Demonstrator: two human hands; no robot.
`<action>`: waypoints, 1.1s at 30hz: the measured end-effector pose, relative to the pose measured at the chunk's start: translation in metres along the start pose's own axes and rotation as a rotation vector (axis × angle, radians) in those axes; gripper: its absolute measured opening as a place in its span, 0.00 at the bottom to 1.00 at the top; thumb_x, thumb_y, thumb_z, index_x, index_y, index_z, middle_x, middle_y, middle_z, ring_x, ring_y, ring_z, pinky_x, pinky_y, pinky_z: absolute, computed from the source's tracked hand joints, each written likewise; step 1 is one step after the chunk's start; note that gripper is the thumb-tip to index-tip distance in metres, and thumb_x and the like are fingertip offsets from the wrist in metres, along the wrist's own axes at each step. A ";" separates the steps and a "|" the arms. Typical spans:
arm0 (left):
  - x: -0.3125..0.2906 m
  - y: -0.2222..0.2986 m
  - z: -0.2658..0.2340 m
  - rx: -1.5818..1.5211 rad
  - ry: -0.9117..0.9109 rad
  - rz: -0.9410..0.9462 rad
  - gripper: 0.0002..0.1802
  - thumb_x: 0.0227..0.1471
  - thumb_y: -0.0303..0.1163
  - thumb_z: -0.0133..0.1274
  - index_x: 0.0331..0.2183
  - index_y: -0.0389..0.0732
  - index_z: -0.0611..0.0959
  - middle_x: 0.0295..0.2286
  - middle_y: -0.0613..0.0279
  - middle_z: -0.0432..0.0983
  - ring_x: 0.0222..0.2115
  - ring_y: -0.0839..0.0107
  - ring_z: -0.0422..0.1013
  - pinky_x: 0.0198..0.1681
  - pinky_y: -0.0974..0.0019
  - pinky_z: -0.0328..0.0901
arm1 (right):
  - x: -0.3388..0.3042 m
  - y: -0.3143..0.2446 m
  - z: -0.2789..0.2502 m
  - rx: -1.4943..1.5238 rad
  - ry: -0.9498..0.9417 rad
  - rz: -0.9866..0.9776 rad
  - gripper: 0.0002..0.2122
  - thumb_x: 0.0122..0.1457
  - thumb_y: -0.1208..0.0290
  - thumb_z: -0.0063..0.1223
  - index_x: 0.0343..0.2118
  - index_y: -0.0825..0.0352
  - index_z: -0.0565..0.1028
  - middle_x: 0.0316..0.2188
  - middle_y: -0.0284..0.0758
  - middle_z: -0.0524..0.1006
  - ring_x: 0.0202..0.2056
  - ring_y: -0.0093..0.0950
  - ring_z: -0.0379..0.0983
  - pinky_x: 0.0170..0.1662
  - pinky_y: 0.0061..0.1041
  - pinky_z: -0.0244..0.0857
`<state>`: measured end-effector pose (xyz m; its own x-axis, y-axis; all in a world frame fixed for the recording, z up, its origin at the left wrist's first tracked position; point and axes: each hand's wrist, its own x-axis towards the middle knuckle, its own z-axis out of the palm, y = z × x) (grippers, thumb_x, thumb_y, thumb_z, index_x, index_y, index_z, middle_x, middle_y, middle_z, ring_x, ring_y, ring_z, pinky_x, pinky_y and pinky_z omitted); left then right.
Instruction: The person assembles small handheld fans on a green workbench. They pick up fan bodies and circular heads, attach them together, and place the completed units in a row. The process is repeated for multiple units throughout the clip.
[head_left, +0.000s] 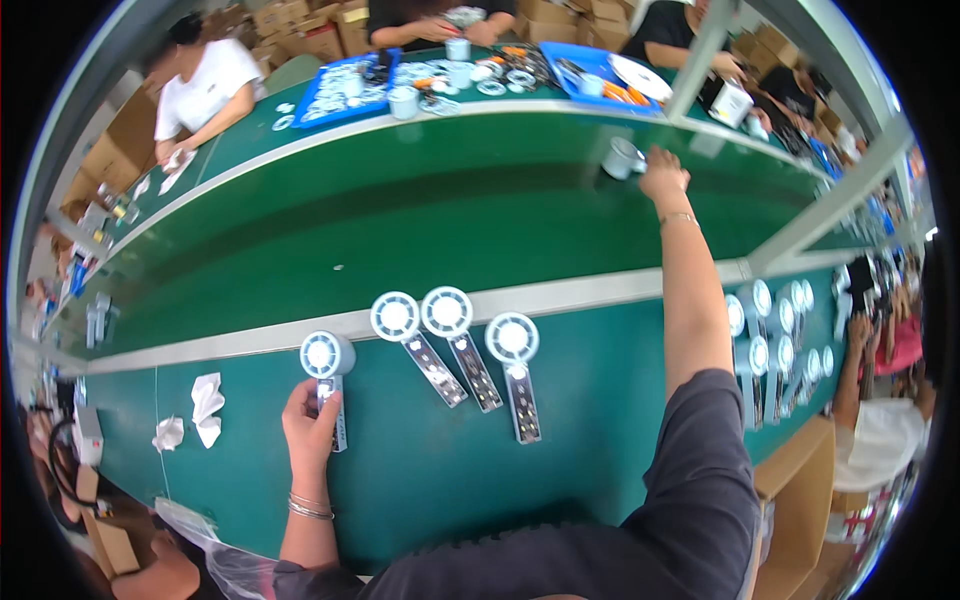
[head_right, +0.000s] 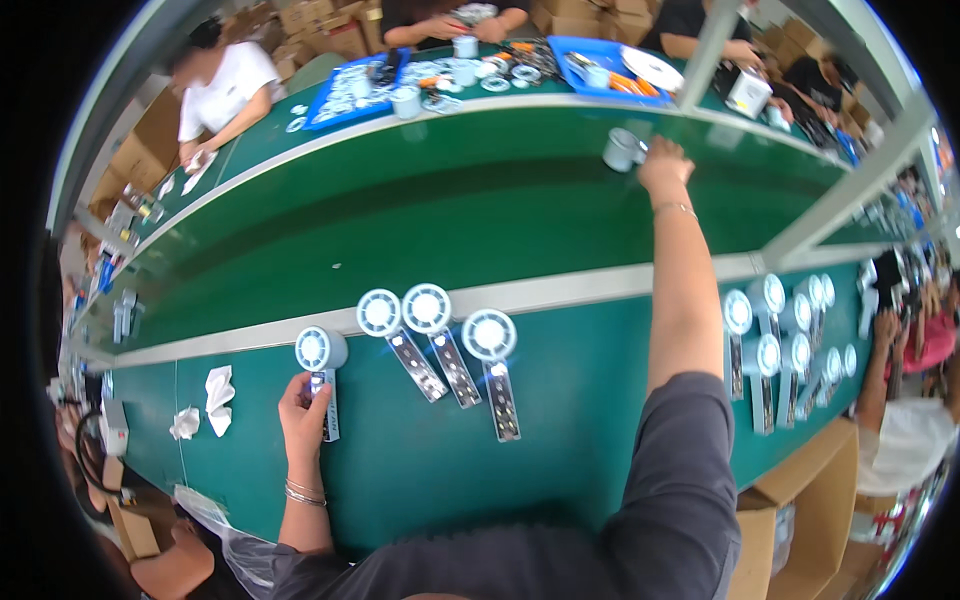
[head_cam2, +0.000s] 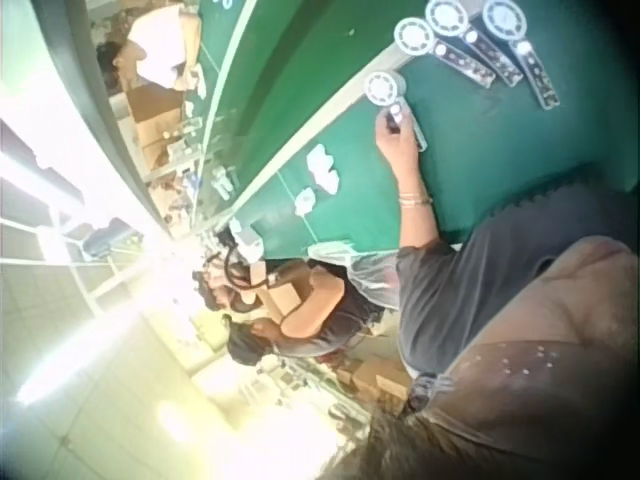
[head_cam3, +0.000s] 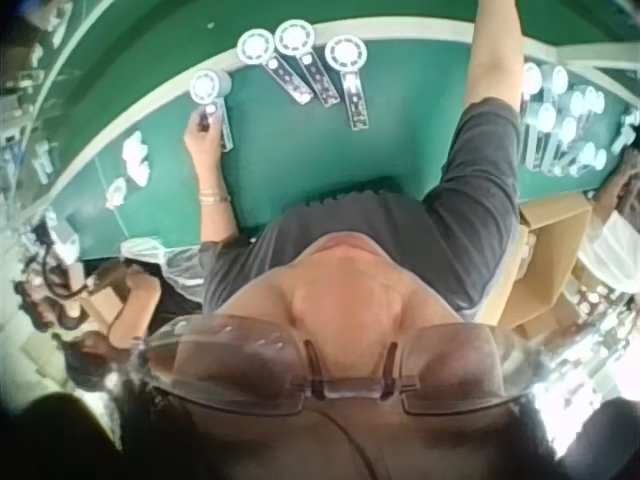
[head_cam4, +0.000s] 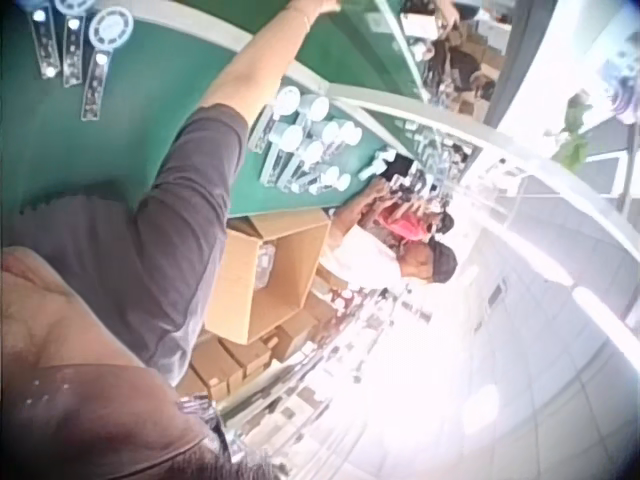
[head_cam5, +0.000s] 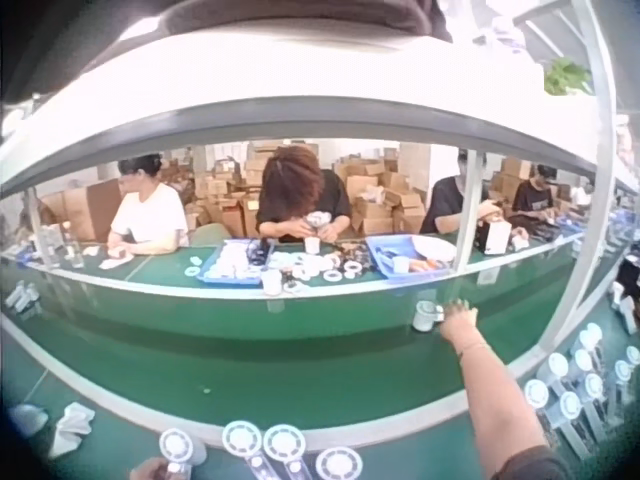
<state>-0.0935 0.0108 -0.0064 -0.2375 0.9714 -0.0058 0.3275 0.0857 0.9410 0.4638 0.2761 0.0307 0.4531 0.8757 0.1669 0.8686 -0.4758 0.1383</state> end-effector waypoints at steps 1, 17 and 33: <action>-0.002 -0.002 -0.003 0.003 0.014 0.002 0.15 0.45 0.27 0.58 0.36 0.29 0.76 0.23 0.65 0.73 0.22 0.81 0.67 0.25 0.77 0.62 | 0.011 -0.005 0.010 -0.040 0.002 -0.018 0.24 0.51 0.67 0.48 0.53 0.58 0.61 0.56 0.31 0.62 0.58 0.28 0.56 0.52 0.41 0.60; -0.015 0.003 -0.020 0.222 -0.018 0.152 0.20 0.45 0.44 0.56 0.35 0.37 0.77 0.30 0.57 0.72 0.26 0.65 0.69 0.31 0.64 0.65 | 0.044 0.029 0.024 0.418 0.049 -0.472 0.25 0.49 0.74 0.48 0.53 0.66 0.62 0.33 0.45 0.72 0.31 0.37 0.69 0.31 0.33 0.64; -0.008 -0.002 -0.018 0.210 0.003 0.197 0.22 0.43 0.43 0.58 0.37 0.37 0.78 0.31 0.56 0.74 0.25 0.69 0.70 0.30 0.68 0.67 | -0.335 -0.032 -0.050 1.643 -0.700 0.082 0.14 0.61 0.59 0.38 0.40 0.66 0.66 0.21 0.33 0.69 0.14 0.19 0.63 0.13 0.16 0.57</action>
<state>-0.1087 -0.0010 -0.0018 -0.1532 0.9732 0.1716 0.5496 -0.0604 0.8332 0.2740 -0.0061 0.0189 0.1131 0.9328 -0.3421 -0.0678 -0.3363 -0.9393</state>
